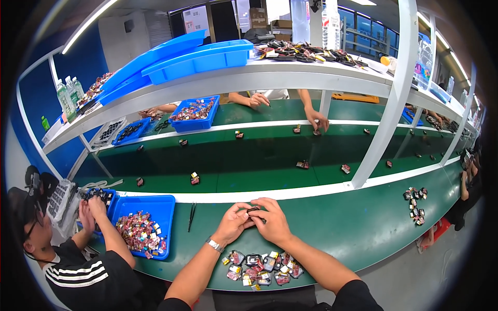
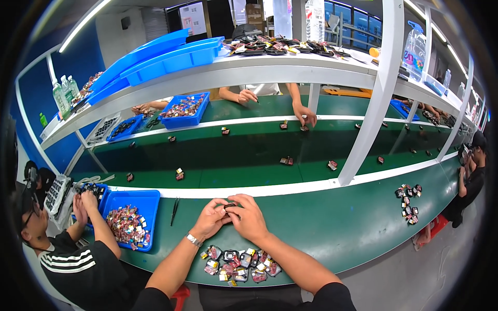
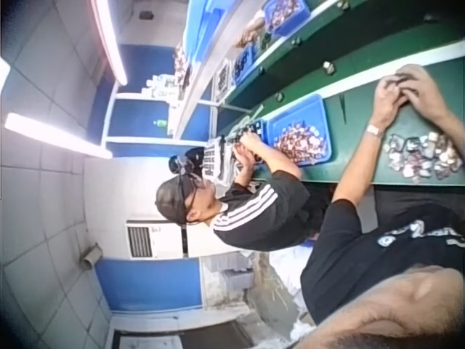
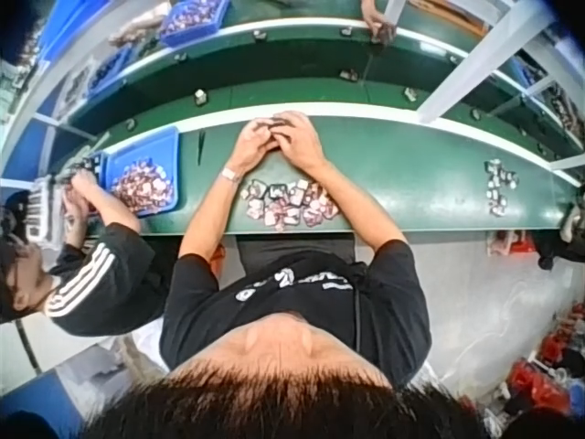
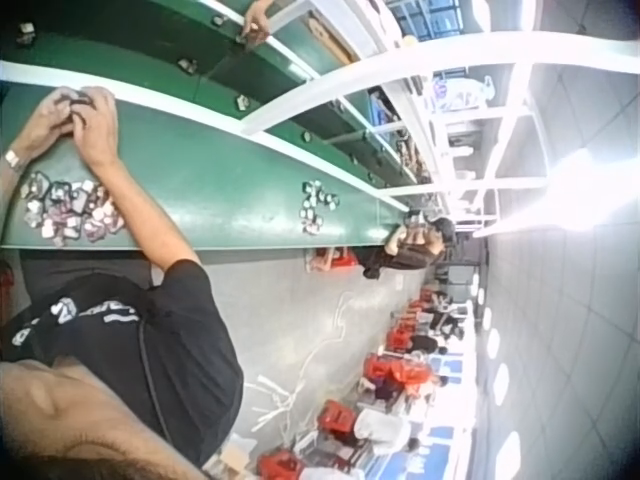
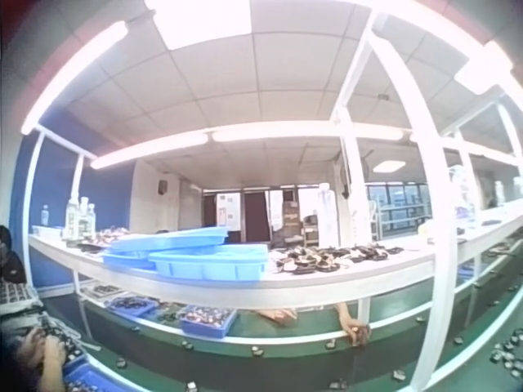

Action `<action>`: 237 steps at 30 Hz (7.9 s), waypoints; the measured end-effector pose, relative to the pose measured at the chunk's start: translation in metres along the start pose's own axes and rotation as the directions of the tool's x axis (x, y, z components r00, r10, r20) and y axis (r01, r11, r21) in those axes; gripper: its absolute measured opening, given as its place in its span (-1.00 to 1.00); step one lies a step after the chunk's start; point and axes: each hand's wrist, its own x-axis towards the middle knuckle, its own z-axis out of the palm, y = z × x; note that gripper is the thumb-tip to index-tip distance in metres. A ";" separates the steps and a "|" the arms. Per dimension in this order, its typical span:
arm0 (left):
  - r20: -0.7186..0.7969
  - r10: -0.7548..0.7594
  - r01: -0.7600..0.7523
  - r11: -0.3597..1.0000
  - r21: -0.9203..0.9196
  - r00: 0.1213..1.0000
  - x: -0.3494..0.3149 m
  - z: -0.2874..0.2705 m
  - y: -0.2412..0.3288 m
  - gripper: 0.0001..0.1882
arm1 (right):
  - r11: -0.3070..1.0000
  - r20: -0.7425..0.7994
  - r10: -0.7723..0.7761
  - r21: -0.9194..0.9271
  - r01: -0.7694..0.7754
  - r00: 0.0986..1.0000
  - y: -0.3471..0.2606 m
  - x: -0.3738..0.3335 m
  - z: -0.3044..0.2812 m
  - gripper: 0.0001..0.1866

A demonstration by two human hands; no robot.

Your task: Sorting and inspecting small electronic or mechanical parts on an industrial assembly line.

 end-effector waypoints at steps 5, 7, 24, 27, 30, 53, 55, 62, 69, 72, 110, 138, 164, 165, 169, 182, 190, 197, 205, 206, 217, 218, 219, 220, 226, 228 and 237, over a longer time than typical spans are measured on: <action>-0.001 -0.008 0.008 1.000 0.017 1.000 0.000 0.002 0.000 -0.79 | 0.996 0.047 0.059 0.057 -0.062 0.997 0.004 -0.001 -0.004 -0.81; -0.021 -0.009 0.010 0.999 0.037 1.000 0.000 0.004 -0.001 -0.78 | 0.995 0.062 0.074 0.064 -0.078 0.995 0.004 -0.001 -0.003 -0.80; -0.038 0.012 -0.010 0.999 0.051 0.999 0.000 0.009 0.000 -0.78 | 0.999 -0.006 0.045 0.011 -0.044 0.999 0.003 -0.003 -0.001 -0.80; -0.035 0.026 -0.025 0.999 0.038 0.999 -0.001 0.010 0.000 -0.77 | 0.997 0.019 0.062 0.044 -0.062 0.998 0.005 -0.003 0.000 -0.76; -0.094 0.043 -0.038 0.998 0.058 0.995 -0.002 0.007 0.000 -0.75 | 0.996 0.083 0.063 0.062 -0.068 0.995 0.002 -0.004 0.003 -0.72; -0.136 -0.026 0.032 0.999 0.043 0.990 -0.001 0.015 0.004 -0.70 | 0.957 0.024 -0.164 -0.239 0.165 0.986 -0.001 0.002 -0.003 -0.78; -0.129 -0.024 0.029 0.999 0.040 0.991 -0.001 0.015 0.004 -0.70 | 0.952 0.032 -0.173 -0.251 0.175 0.984 -0.001 0.001 -0.003 -0.77; -0.129 -0.026 0.030 0.999 0.028 0.991 -0.001 0.012 0.003 -0.70 | 0.955 0.025 -0.149 -0.258 0.150 0.989 -0.005 0.000 -0.002 -0.80; -0.131 -0.025 0.032 0.998 0.049 0.991 0.001 0.011 0.000 -0.71 | 0.967 0.018 -0.081 -0.240 0.083 0.997 -0.005 0.000 -0.002 -0.85; -0.143 -0.029 0.039 0.997 0.065 0.989 -0.001 0.011 0.000 -0.71 | 0.967 -0.014 -0.082 -0.243 0.077 0.997 -0.006 0.000 0.002 -0.87; -0.088 -0.020 0.039 0.977 0.211 0.996 0.006 0.017 0.005 -0.73 | 0.210 -0.552 0.564 -0.624 -0.753 0.614 0.208 0.072 -0.141 -0.41; -0.076 -0.111 0.115 0.992 0.054 0.991 -0.001 0.008 0.015 -0.63 | 0.983 0.245 -0.144 -0.078 0.168 0.959 -0.012 0.014 -0.024 -0.60; -0.048 -0.072 0.078 0.988 0.136 0.996 -0.001 0.015 0.011 -0.65 | 0.992 0.279 -0.057 -0.090 0.085 0.959 0.009 0.003 -0.022 -0.85; -0.023 -0.071 0.073 0.993 0.094 0.997 -0.001 0.015 0.012 -0.63 | 0.998 0.248 -0.008 -0.064 0.025 0.969 0.009 0.001 -0.020 -0.85; 0.052 -0.083 0.077 0.992 0.104 0.995 -0.002 0.012 0.013 -0.63 | 0.996 0.222 0.082 -0.032 -0.077 0.972 0.006 -0.001 -0.017 -0.88; 0.012 -0.107 0.106 0.993 0.049 0.994 -0.002 0.011 0.009 -0.68 | 0.993 0.123 0.114 0.015 -0.117 0.986 0.000 -0.001 -0.016 -0.88; -0.013 -0.088 0.089 0.994 0.067 0.996 -0.002 0.010 0.009 -0.70 | 0.998 0.032 0.064 0.022 -0.065 0.997 0.003 -0.006 -0.004 -0.86; -0.003 -0.080 0.080 0.996 0.046 0.997 -0.001 0.012 0.010 -0.72 | 0.987 0.010 0.123 0.101 -0.124 0.992 0.007 -0.009 0.001 -0.85; 0.002 -0.077 0.076 0.997 0.026 0.997 -0.003 0.013 0.009 -0.71 | 0.973 0.015 0.204 0.107 -0.205 0.979 0.004 -0.012 0.004 -0.83; 0.000 -0.069 0.069 0.997 0.026 0.998 -0.003 0.014 0.008 -0.71 | 0.972 0.016 0.206 0.108 -0.207 0.978 0.003 -0.011 0.003 -0.83; 0.059 0.021 -0.019 0.999 -0.036 0.998 -0.003 0.009 0.004 -0.75 | 1.000 -0.061 0.008 0.028 -0.007 0.998 -0.015 -0.003 -0.007 -0.82; 0.060 0.022 -0.019 0.999 -0.037 0.998 -0.003 0.010 0.003 -0.75 | 1.000 -0.064 0.010 0.027 -0.008 0.998 -0.013 -0.003 -0.007 -0.82; 0.062 0.023 -0.020 0.999 -0.039 0.998 -0.002 0.010 0.003 -0.76 | 0.999 -0.060 0.017 0.033 -0.015 0.998 -0.011 -0.004 -0.006 -0.81; 0.061 0.022 -0.019 0.999 -0.038 0.998 -0.002 0.009 0.002 -0.76 | 0.999 -0.056 0.023 0.041 -0.021 0.998 -0.010 -0.005 -0.006 -0.81; 0.040 0.015 -0.014 0.999 -0.030 0.999 -0.003 0.009 -0.001 -0.76 | 0.995 -0.029 0.048 0.084 -0.045 0.998 -0.006 -0.002 -0.003 -0.79; 0.061 0.061 -0.059 0.998 -0.033 0.996 -0.003 0.016 0.002 -0.75 | 0.995 -0.020 0.048 0.089 -0.046 0.999 -0.009 -0.003 -0.008 -0.79; 0.010 0.082 -0.082 0.997 -0.010 0.997 -0.002 0.012 -0.003 -0.72 | 0.993 0.026 0.066 0.101 -0.069 0.997 -0.004 -0.005 -0.004 -0.78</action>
